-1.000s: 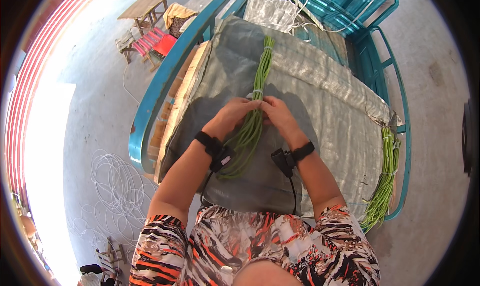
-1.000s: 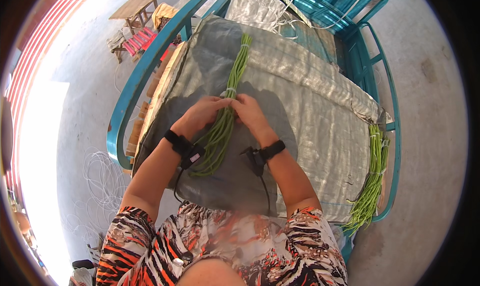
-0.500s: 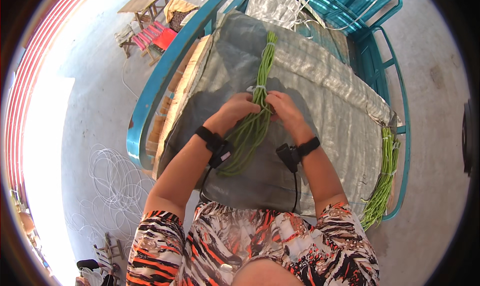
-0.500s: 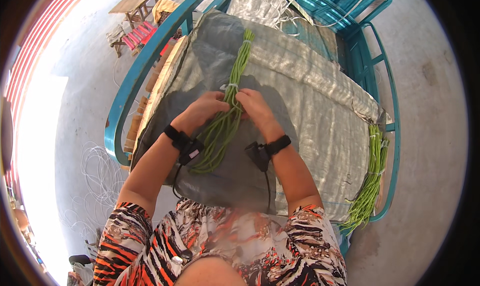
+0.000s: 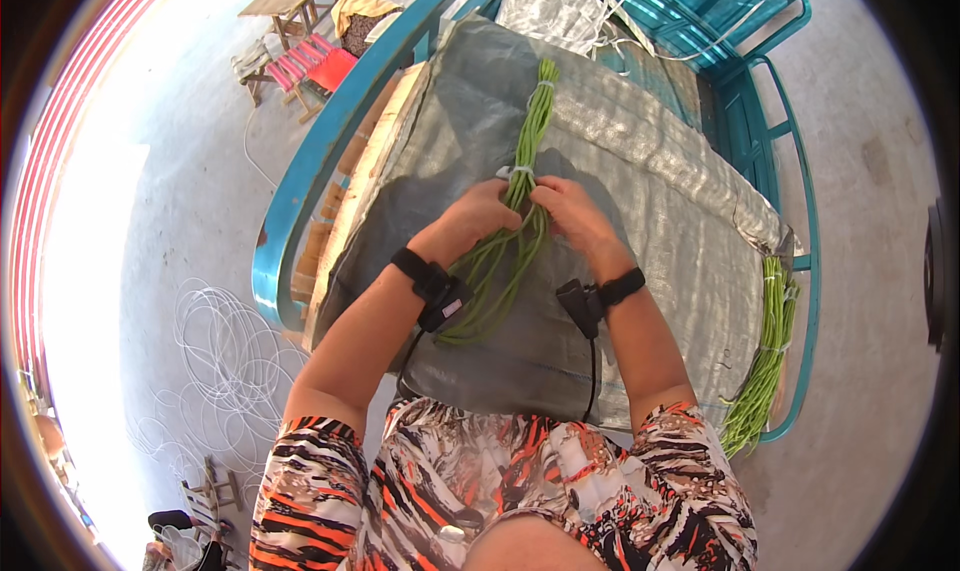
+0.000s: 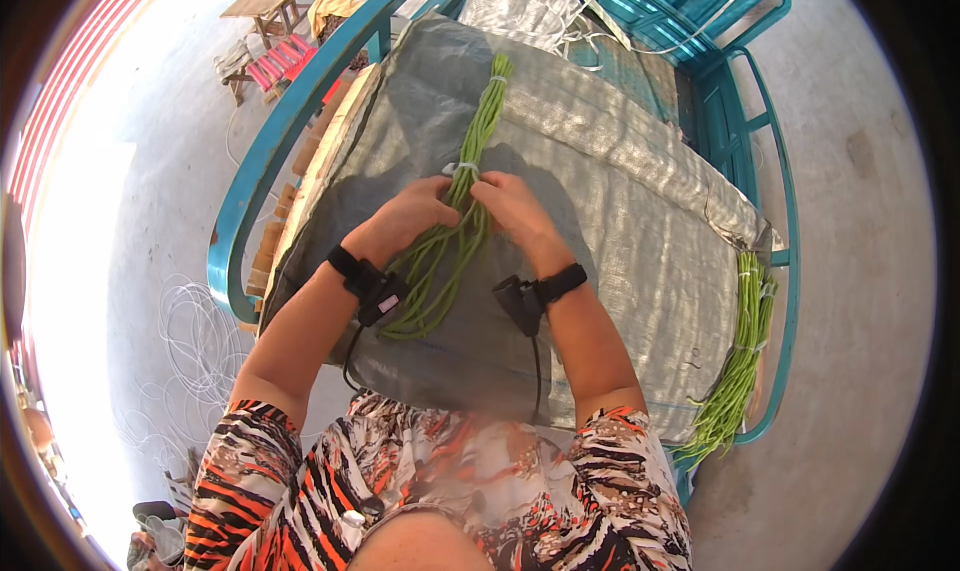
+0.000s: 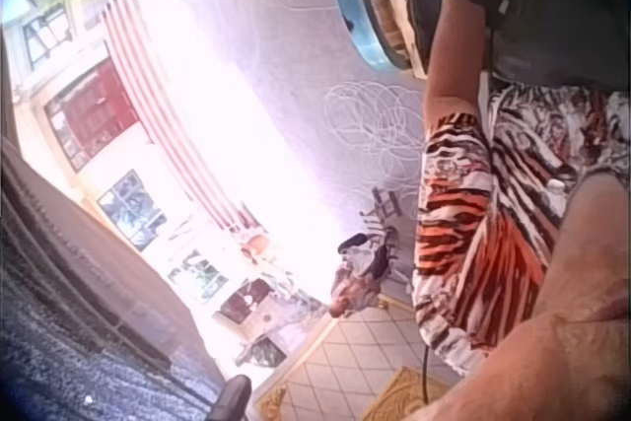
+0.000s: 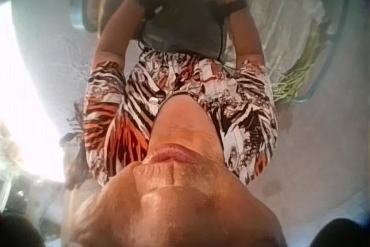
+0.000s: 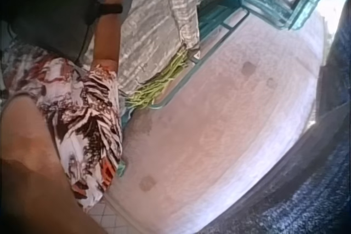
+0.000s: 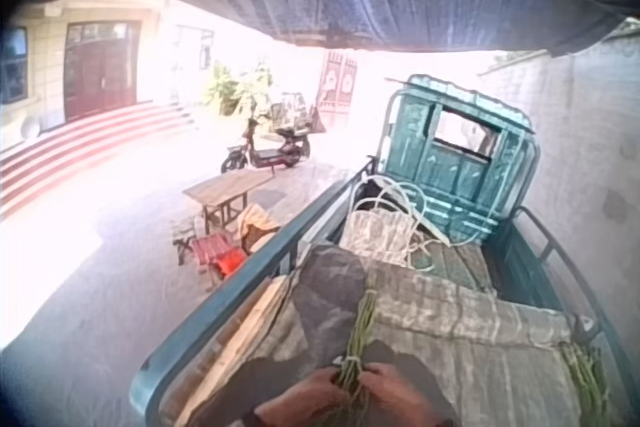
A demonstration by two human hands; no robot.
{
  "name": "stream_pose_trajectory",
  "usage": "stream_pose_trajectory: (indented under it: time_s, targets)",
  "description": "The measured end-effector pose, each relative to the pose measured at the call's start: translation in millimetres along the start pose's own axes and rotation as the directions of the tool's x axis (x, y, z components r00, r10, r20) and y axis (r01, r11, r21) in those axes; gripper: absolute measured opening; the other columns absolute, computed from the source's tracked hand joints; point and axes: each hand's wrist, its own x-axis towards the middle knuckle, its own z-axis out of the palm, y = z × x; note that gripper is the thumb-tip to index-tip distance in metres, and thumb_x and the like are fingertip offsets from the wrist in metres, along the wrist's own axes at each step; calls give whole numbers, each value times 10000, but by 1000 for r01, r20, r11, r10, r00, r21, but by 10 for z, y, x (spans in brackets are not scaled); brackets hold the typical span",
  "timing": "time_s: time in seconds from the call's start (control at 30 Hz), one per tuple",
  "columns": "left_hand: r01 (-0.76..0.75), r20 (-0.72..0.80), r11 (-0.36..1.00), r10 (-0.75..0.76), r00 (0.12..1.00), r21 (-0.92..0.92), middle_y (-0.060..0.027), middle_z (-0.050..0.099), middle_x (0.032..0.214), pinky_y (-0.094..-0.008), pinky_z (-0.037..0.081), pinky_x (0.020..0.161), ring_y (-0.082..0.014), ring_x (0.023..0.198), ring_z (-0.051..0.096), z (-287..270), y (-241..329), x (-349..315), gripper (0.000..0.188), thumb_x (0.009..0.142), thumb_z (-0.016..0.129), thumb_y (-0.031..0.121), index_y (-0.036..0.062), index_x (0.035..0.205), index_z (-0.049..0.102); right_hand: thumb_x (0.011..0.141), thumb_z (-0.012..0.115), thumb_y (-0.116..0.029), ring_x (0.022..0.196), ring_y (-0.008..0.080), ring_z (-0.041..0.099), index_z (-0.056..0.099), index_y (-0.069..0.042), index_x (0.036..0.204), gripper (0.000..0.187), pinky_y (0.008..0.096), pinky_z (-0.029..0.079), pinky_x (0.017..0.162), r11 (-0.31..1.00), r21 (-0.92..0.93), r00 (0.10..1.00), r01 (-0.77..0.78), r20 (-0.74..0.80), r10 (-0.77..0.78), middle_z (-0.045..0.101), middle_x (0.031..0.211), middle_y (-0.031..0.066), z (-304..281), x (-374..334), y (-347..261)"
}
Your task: The person gathers long green beans into a bundle and ties it with a white plastic tie while working in the back of a truck.
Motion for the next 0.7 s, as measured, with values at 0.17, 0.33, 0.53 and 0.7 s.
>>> stream_pose_trajectory:
  time_s: [0.17, 0.33, 0.53, 0.7]
  targets:
    - [-8, 42, 1000, 9, 999, -22, -114, 598, 995, -274, 498, 712, -172, 798, 609, 16, -28, -5, 429, 746, 569, -21, -65, 1167, 498, 833, 527, -208, 673, 131, 596, 606, -1, 1012, 285, 282, 490, 576, 996, 81, 999, -30, -13, 31, 616, 804, 41, -12, -4, -25]
    - [89, 103, 966, -65, 993, -242, -122, 598, 994, -285, 518, 670, -174, 782, 617, 29, -133, 21, 424, 786, 557, -18, -70, 1197, 465, 827, 540, -208, 669, 140, 594, 610, -7, 995, 271, 287, 484, 557, 987, 149, 998, -61, -2, 62, 613, 796, 41, -22, 44, 44]
    - [-79, 11, 996, 80, 997, -43, -148, 597, 1020, -330, 500, 749, -221, 878, 612, 64, -350, 21, 388, 858, 507, 42, -65, 1224, 433, 828, 557, -222, 642, 134, 577, 612, -7, 944, 251, 293, 462, 529, 995, 89, 998, -50, -34, 53, 603, 773, 34, 39, 81, 85]
    - [-118, -195, 822, 268, 944, 557, -235, 574, 1030, -414, 435, 860, -366, 976, 558, 295, -481, -61, 346, 856, 493, 110, -46, 1161, 444, 821, 601, -262, 753, 292, 633, 575, 32, 968, 330, 372, 488, 654, 909, -382, 953, 164, -176, -246, 642, 854, 180, 181, 101, 217]
